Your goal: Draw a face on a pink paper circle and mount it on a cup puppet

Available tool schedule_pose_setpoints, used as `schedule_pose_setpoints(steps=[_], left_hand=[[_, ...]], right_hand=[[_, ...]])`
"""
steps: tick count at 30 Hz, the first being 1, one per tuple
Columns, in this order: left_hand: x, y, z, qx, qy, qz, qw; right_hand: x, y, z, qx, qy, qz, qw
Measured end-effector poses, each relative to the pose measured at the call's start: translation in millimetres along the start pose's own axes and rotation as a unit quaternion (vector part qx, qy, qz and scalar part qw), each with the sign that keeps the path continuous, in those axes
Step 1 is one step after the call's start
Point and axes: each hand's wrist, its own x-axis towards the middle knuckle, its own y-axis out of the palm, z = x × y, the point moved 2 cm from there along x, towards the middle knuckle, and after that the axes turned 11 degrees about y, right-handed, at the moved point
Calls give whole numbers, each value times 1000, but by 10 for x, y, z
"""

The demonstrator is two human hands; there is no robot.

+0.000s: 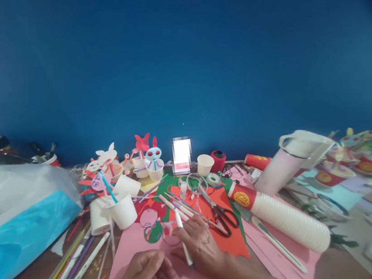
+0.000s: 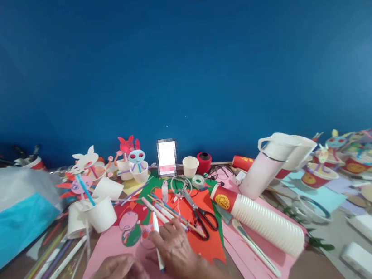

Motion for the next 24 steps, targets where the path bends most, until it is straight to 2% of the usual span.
schedule_pose_setpoints(steps=[4, 11, 16, 18, 21, 24], left_hand=[[36, -5, 19, 14, -13, -10, 1000], [34, -20, 24, -29, -21, -6, 999], [5, -25, 21, -112, -64, -48, 991], [-8, 5, -29, -167, -70, -48, 982], [-4, 98, -147, -266, -7, 9, 964], [23, 154, -167, -314, 34, 3, 949]], right_hand=[[-8, 47, 12, -23, 8, -12, 1000], [2, 67, 3, -30, -16, -13, 999], [28, -30, -22, 6, -20, -58, 998], [24, -96, 8, 32, -33, -70, 996], [20, -181, 96, 59, -69, -75, 993], [35, -220, 182, 76, -95, -60, 991]])
